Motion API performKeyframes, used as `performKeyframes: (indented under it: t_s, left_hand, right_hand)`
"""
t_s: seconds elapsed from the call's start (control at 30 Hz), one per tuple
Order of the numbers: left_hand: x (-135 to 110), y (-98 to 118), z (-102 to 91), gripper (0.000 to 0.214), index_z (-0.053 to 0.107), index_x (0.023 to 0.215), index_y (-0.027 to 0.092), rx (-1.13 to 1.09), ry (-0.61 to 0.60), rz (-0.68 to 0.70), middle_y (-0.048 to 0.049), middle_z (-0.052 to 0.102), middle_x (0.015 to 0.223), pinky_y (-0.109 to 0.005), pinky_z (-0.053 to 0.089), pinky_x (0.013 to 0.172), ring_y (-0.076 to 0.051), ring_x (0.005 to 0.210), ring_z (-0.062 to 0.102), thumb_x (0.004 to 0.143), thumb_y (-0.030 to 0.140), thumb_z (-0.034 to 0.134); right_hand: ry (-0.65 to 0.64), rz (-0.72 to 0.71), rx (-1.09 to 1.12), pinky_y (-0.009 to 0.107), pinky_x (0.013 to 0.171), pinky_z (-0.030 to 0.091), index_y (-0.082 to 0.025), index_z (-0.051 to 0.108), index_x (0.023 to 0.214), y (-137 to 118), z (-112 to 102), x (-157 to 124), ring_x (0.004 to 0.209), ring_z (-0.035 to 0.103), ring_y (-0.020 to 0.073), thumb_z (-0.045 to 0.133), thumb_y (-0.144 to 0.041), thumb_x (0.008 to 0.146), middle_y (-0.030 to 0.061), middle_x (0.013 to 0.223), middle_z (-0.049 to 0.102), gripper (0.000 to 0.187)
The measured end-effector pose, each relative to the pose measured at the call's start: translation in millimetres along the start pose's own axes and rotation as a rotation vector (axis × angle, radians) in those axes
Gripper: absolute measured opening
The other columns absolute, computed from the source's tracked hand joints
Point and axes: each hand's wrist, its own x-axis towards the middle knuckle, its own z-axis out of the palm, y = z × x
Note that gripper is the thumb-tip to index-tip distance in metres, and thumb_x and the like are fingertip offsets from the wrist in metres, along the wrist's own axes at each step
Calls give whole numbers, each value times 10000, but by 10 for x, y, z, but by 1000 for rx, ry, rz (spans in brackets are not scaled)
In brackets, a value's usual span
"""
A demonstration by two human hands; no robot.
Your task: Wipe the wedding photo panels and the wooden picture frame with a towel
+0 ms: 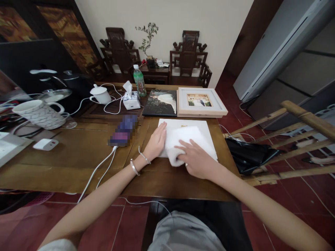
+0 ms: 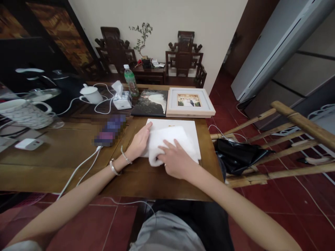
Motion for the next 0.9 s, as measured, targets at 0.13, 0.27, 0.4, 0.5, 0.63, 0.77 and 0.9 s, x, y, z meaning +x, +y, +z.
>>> performKeyframes:
  t_s: [0.13, 0.27, 0.4, 0.5, 0.63, 0.77, 0.9]
  left_hand:
    - [-27, -121, 78, 493, 489, 1334, 102, 118, -96, 9, -159, 467, 1440, -457, 284, 1155, -252, 1372, 388, 968, 383, 313]
    - [-30, -159, 81, 459, 471, 1344, 123, 239, -169, 54, -162, 446, 1451, -516, 276, 1144, -286, 1390, 348, 929, 303, 395]
    - [-16, -102, 36, 452, 471, 1337, 113, 302, -204, 100, -178, 451, 1431, -534, 305, 1123, -307, 1361, 380, 910, 250, 411]
    - [-9, -103, 19, 442, 487, 1323, 111, 324, -204, 123, -182, 507, 1372, -516, 339, 1108, -305, 1320, 432, 912, 254, 413]
    - [-22, -147, 23, 449, 486, 1328, 114, 328, -192, 125, -177, 476, 1411, -502, 335, 1118, -299, 1345, 410, 916, 278, 411]
    - [-37, -159, 33, 463, 479, 1332, 94, 334, -205, 106, -188, 427, 1457, -510, 311, 1134, -302, 1384, 356, 923, 298, 405]
    - [-34, -144, 33, 472, 474, 1337, 78, 350, -224, 93, -196, 420, 1462, -509, 304, 1139, -300, 1396, 336, 927, 300, 396]
  right_hand:
    - [75, 179, -12, 510, 1069, 293, -141, 629, 1148, 282, -72, 234, 1312, 426, 305, 416, -58, 784, 185, 1281, 590, 430]
    - [139, 259, 42, 347, 821, 436, -153, 635, 1082, 477, -186, 593, 964, 626, 255, 375, -73, 797, 149, 1041, 681, 393]
    - [131, 207, 139, 290, 734, 406, -168, 645, 1060, 535, -271, 987, 918, 613, 234, 377, -103, 817, 117, 1063, 685, 367]
    - [109, 121, 186, 288, 781, 395, -165, 652, 1048, 548, -323, 1251, 992, 587, 237, 387, -120, 826, 106, 1141, 668, 349]
    - [67, 160, 202, 300, 798, 400, -146, 667, 1026, 614, -442, 1376, 990, 588, 249, 401, -113, 806, 123, 1126, 677, 347]
    - [56, 244, 224, 314, 814, 419, -123, 673, 1031, 844, -557, 1179, 990, 596, 258, 381, -80, 775, 132, 1129, 680, 391]
    - [79, 292, 267, 323, 878, 421, -109, 681, 997, 1204, -559, 806, 1047, 585, 269, 381, -63, 729, 131, 1173, 668, 405]
